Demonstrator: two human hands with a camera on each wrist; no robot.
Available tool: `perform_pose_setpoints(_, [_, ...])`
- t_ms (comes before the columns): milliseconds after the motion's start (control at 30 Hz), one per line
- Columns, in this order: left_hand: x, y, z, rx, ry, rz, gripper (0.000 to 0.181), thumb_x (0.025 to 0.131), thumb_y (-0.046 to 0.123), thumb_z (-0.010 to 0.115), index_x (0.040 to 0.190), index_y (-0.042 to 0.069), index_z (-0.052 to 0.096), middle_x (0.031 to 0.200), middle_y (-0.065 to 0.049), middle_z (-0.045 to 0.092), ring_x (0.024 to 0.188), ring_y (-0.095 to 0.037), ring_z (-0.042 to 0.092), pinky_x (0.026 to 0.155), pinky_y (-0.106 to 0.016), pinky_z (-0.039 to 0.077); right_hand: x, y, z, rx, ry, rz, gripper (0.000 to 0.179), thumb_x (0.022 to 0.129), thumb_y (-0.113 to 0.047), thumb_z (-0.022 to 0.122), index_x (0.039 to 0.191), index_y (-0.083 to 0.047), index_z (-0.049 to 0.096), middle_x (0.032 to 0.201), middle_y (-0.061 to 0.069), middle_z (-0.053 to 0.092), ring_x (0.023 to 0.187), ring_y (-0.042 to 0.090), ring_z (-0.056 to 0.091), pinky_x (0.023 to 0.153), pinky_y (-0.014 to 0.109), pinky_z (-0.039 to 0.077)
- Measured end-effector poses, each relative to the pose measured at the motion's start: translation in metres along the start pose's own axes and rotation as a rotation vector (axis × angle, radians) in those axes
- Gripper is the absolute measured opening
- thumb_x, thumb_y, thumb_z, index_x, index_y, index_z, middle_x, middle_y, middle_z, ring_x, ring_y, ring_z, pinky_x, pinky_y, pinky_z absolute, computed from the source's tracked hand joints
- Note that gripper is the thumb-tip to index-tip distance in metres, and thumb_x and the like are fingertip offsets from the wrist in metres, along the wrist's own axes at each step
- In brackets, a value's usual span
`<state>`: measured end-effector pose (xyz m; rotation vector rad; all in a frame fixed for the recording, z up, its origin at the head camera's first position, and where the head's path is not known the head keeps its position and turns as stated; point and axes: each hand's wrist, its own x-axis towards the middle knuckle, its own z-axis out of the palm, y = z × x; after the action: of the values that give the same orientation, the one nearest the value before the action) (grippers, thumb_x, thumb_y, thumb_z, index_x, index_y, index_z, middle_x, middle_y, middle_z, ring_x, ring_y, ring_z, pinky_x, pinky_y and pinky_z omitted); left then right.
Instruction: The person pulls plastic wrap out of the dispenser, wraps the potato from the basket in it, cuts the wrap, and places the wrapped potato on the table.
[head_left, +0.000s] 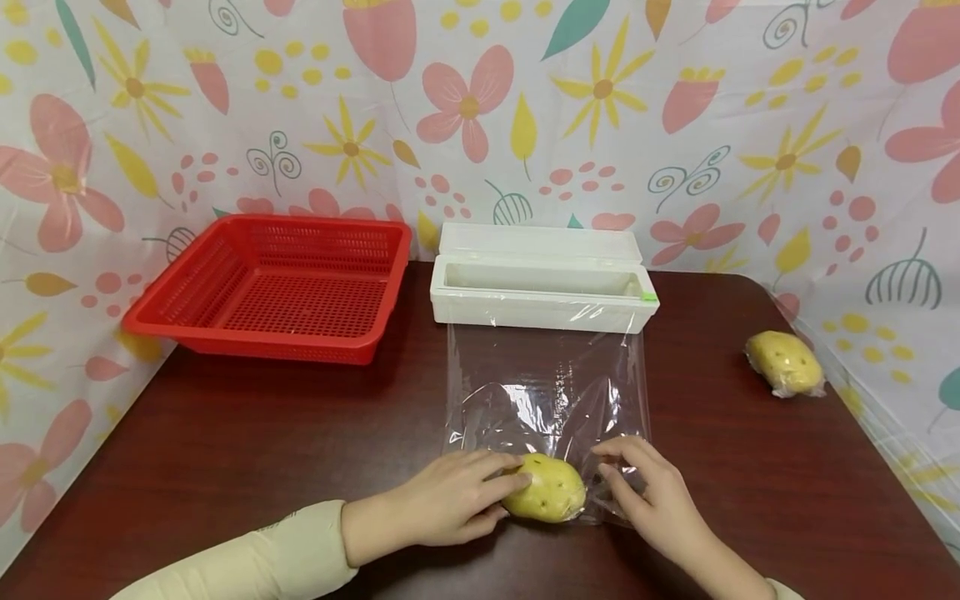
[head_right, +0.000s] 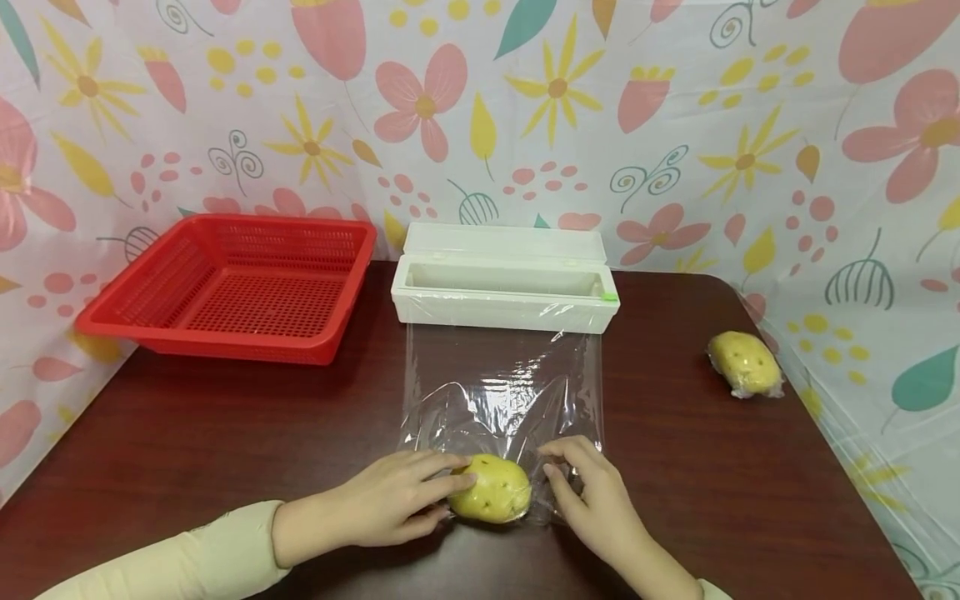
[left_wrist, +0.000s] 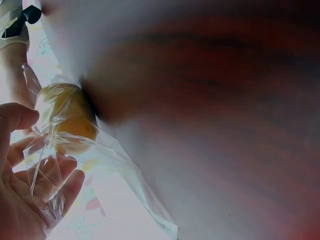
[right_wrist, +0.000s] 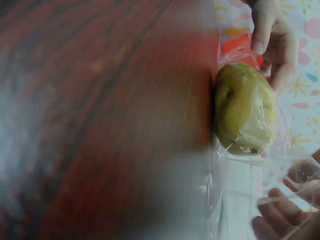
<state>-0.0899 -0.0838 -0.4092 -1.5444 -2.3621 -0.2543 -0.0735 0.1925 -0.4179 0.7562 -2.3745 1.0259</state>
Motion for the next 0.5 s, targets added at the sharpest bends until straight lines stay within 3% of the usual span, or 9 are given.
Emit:
perform_pose_setpoints(67, [0.001, 0.000, 0.000, -0.007, -0.001, -0.004, 0.045, 0.084, 0.027, 0.067, 0.125, 0.013, 0.058, 0.124, -0.005, 0.060, 0.110, -0.017, 0.059, 0.092, -0.029, 0.049, 0.001, -0.002, -0.001, -0.005, 0.013, -0.061, 0.027, 0.075, 0.008, 0.069, 0.097, -0.007, 0.067, 0.094, 0.000, 0.063, 0.087, 0.004, 0.055, 0.077, 0.010, 0.044])
perform_pose_setpoints(167, [0.001, -0.001, 0.000, -0.020, -0.012, -0.013, 0.044, 0.084, 0.027, 0.067, 0.126, 0.013, 0.058, 0.125, -0.005, 0.059, 0.110, -0.017, 0.059, 0.091, -0.029, 0.050, 0.002, -0.006, 0.000, -0.034, -0.001, -0.240, 0.009, 0.090, -0.010, 0.061, 0.096, -0.007, 0.067, 0.097, 0.001, 0.063, 0.092, 0.009, 0.056, 0.090, 0.012, 0.041])
perform_pose_setpoints(233, [0.002, -0.001, -0.001, -0.027, -0.021, -0.019, 0.044, 0.085, 0.028, 0.067, 0.126, 0.014, 0.058, 0.125, -0.004, 0.059, 0.110, -0.016, 0.059, 0.090, -0.029, 0.050, 0.002, -0.011, 0.001, -0.068, -0.022, -0.379, 0.020, 0.096, -0.021, 0.053, 0.096, -0.008, 0.068, 0.099, 0.001, 0.063, 0.092, 0.014, 0.057, 0.093, 0.017, 0.040])
perform_pose_setpoints(300, [0.002, -0.001, -0.001, -0.031, -0.026, -0.025, 0.044, 0.085, 0.028, 0.067, 0.126, 0.014, 0.058, 0.125, -0.004, 0.059, 0.111, -0.016, 0.059, 0.090, -0.029, 0.050, 0.001, -0.015, 0.001, -0.120, -0.075, -0.465, 0.028, 0.099, -0.028, 0.047, 0.099, -0.010, 0.068, 0.103, 0.001, 0.063, 0.094, 0.016, 0.057, 0.093, 0.023, 0.038])
perform_pose_setpoints(400, [0.003, -0.002, -0.002, -0.035, -0.025, -0.031, 0.043, 0.085, 0.027, 0.067, 0.125, 0.015, 0.058, 0.125, -0.003, 0.060, 0.110, -0.016, 0.059, 0.088, -0.029, 0.051, -0.001, -0.020, -0.002, -0.223, -0.198, -0.474, 0.029, 0.096, -0.035, 0.052, 0.111, -0.014, 0.066, 0.116, 0.002, 0.061, 0.102, 0.018, 0.056, 0.094, 0.031, 0.035])
perform_pose_setpoints(500, [0.003, -0.003, -0.002, -0.046, -0.018, -0.039, 0.041, 0.085, 0.027, 0.067, 0.123, 0.015, 0.059, 0.124, -0.004, 0.061, 0.109, -0.016, 0.061, 0.088, -0.030, 0.051, -0.005, -0.020, -0.005, -0.346, -0.316, -0.406, 0.042, 0.089, -0.041, 0.063, 0.125, -0.020, 0.060, 0.129, 0.003, 0.056, 0.110, 0.019, 0.055, 0.092, 0.034, 0.041])
